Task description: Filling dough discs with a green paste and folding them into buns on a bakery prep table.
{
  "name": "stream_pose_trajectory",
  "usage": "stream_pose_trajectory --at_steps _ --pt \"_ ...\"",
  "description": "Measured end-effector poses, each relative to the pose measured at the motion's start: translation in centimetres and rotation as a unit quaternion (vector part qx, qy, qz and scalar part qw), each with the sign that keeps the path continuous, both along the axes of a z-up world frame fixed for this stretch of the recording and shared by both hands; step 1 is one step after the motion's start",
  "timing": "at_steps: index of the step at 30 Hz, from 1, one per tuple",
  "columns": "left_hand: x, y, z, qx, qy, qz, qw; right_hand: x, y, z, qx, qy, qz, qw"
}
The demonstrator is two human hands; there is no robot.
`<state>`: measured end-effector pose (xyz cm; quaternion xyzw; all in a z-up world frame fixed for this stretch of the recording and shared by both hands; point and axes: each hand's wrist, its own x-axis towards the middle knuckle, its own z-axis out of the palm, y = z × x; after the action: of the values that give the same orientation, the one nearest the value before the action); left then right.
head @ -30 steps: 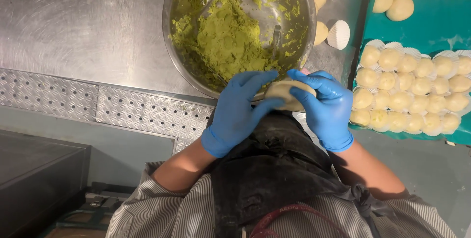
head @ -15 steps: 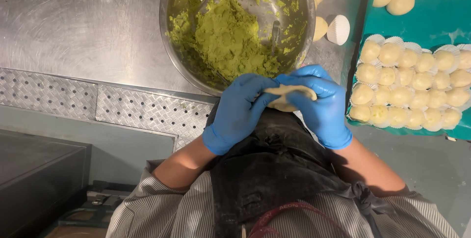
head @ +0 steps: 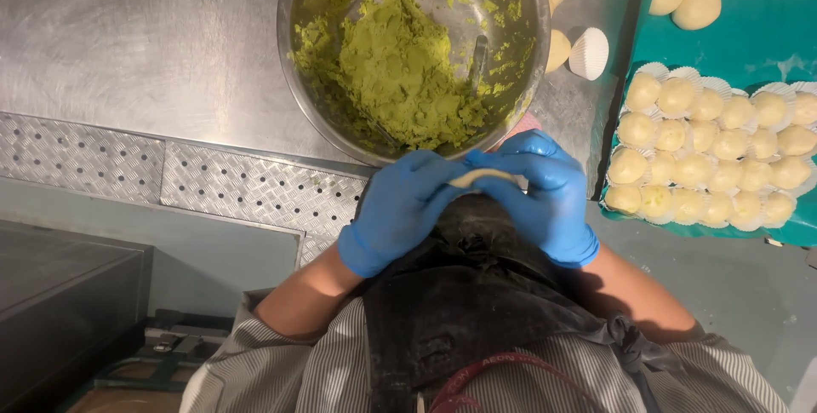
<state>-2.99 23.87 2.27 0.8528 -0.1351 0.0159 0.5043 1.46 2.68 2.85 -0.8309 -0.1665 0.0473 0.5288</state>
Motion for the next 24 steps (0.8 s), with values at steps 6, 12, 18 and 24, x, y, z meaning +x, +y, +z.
stream_pose_trajectory --at_steps 6,12,18,24 --pt "-0.5 -0.2 -2.8 -0.423 0.142 -0.02 0.895 2.1 3.6 0.9 0.074 0.063 -0.044 0.994" --pt "-1.4 0.8 -5.9 -0.587 0.296 0.264 0.706 15.3 3.2 -4.2 -0.115 -0.169 0.197 0.959" --pt "-2.4 4.6 -11.0 -0.639 0.164 0.324 0.678 22.1 1.5 -14.1 -0.632 -0.316 0.338 0.622" --pt "-2.8 5.9 -10.9 -0.642 0.159 0.379 0.647 22.1 3.4 -8.3 -0.66 -0.275 0.442 0.542"
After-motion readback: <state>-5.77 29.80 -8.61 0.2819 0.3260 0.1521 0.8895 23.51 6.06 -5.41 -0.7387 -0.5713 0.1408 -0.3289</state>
